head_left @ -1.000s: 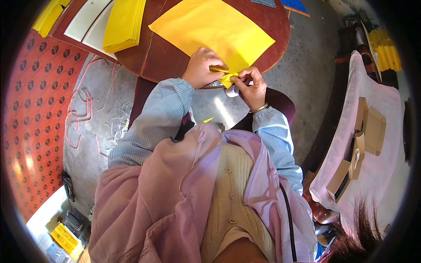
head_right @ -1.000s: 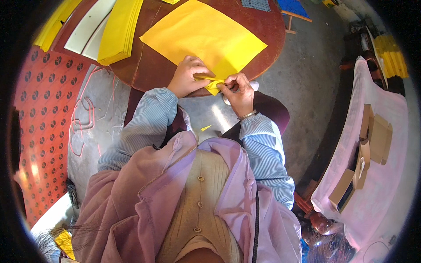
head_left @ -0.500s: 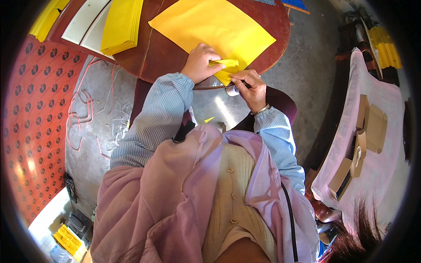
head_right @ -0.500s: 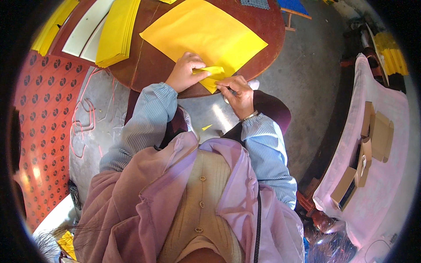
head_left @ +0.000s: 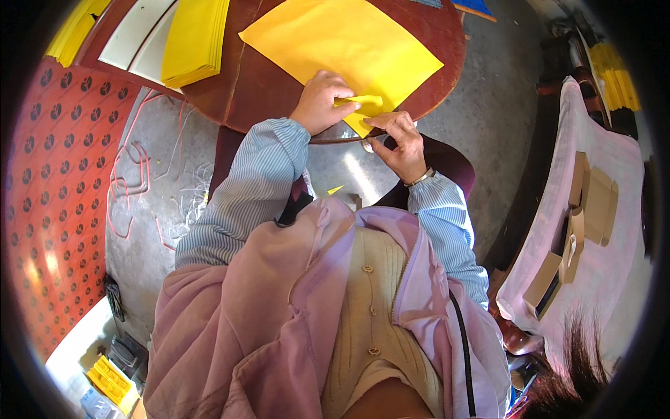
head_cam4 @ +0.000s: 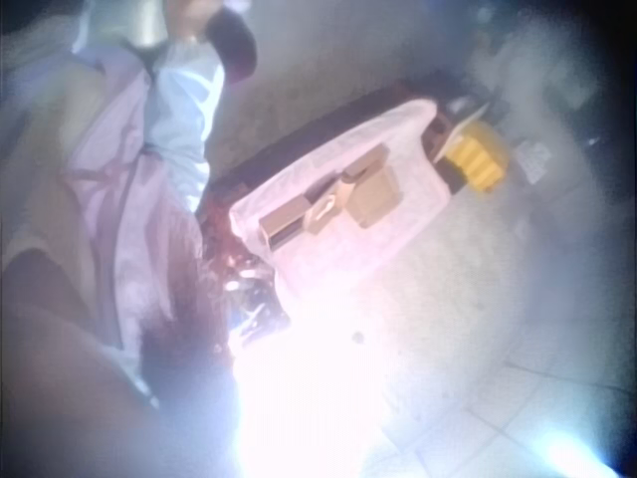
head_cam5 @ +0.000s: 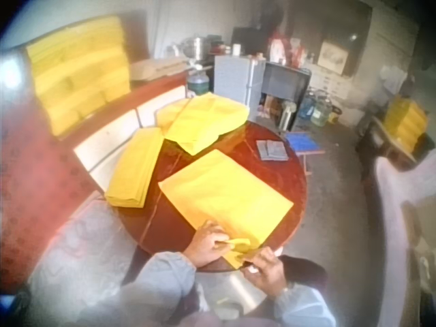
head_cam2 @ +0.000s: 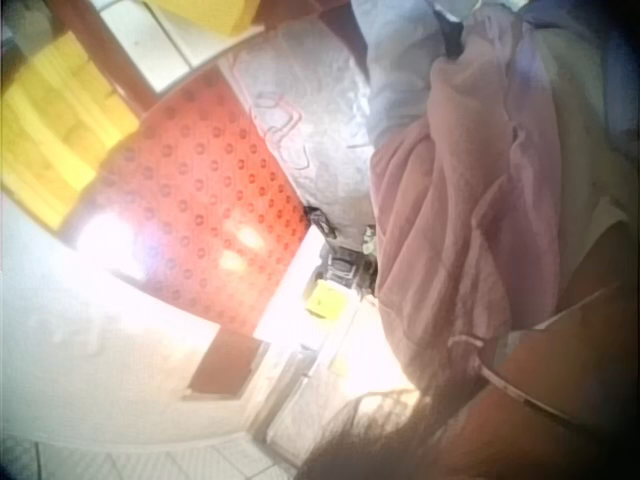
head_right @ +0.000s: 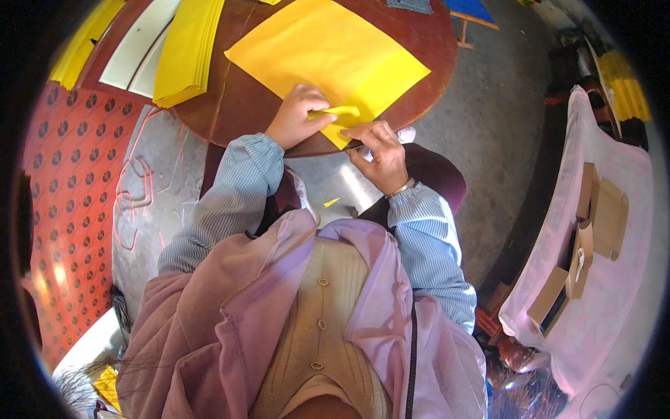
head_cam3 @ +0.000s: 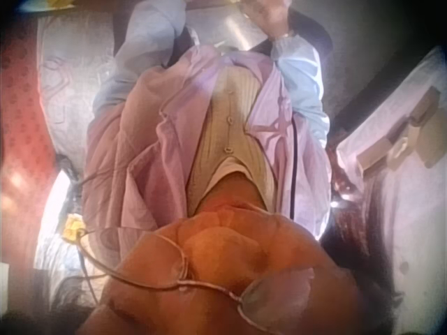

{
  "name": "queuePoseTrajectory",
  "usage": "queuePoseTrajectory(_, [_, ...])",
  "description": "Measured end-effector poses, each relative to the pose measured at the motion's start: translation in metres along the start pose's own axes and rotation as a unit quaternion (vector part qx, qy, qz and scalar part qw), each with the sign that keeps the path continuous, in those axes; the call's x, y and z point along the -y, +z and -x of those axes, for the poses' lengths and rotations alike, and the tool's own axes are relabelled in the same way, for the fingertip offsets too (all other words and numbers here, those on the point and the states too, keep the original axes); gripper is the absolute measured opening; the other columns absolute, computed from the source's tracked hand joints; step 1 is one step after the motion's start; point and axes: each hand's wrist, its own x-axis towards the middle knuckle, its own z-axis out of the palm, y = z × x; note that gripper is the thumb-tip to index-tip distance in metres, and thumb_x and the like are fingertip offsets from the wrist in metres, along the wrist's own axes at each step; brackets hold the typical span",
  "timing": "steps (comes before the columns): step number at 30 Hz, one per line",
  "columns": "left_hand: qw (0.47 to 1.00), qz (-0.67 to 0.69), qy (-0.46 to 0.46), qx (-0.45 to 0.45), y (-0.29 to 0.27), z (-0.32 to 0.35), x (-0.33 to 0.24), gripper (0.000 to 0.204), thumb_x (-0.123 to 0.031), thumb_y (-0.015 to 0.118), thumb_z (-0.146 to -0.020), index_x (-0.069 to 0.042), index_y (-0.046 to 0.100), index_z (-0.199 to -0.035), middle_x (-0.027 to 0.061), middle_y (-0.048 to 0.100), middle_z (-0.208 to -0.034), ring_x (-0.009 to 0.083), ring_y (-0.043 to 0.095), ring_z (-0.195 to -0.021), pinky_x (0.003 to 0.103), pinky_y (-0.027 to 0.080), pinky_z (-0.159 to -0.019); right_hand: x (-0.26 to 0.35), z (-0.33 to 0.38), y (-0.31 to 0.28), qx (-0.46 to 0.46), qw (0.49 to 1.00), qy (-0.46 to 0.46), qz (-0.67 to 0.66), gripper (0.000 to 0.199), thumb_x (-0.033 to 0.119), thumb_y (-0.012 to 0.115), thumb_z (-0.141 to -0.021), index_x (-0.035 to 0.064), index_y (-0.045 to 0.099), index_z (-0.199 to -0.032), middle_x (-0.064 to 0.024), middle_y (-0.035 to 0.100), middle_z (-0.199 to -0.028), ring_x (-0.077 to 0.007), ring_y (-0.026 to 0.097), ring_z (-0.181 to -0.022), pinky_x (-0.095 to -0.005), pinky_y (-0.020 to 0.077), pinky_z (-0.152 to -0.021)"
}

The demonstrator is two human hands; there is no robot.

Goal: The person folds multiple yellow paper sheets by hand on a table, aligning edges and creasing folds. The person then stacks the folded sheets and ties the stack with a white string.

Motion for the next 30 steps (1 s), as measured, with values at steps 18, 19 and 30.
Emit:
queuePoseTrajectory(18, [0.998, 0.007, -0.002, 0.069, -0.01, 0.009, 0.001, 0.022, -0.019, 0.078, -0.085, -0.003, 0.077, -0.101, 0.0096, 0.07, -0.109, 0.0312, 0.056, -0.116, 0.044, 0.045, -0.103, -0.013, 0.003, 0.008, 0.001, 0.99, 0.089, -0.105, 0.017, 0.006, 0.088, -0.08, 0.0032, 0.078, -0.093, -0.0085, 0.074, -0.09, -0.0243, 0.07, -0.086, -0.0349, 0.0548, -0.077])
queuePoseTrajectory(19, [0.997, 0.012, 0.005, 0.075, -0.011, 0.009, 0.002, 0.024, -0.018, 0.077, -0.084, -0.003, 0.076, -0.102, 0.0094, 0.07, -0.11, 0.0312, 0.056, -0.117, 0.044, 0.045, -0.104, -0.014, 0.004, 0.009, 0.002, 0.987, 0.109, -0.115, 0.017, 0.006, 0.088, -0.08, 0.0027, 0.078, -0.093, -0.0084, 0.074, -0.09, -0.0235, 0.07, -0.085, -0.0344, 0.0549, -0.077])
queuePoseTrajectory(30, [0.999, -0.017, 0.001, 0.04, -0.006, 0.009, -0.011, 0.025, -0.02, 0.083, -0.072, -0.009, 0.078, -0.094, 0.0072, 0.07, -0.106, 0.0316, 0.058, -0.109, 0.045, 0.048, -0.097, -0.009, 0.003, 0.012, -0.028, 0.975, 0.157, -0.156, 0.015, 0.005, 0.087, -0.084, 0.0006, 0.077, -0.094, -0.0079, 0.072, -0.09, -0.0187, 0.068, -0.083, -0.0309, 0.0543, -0.075])
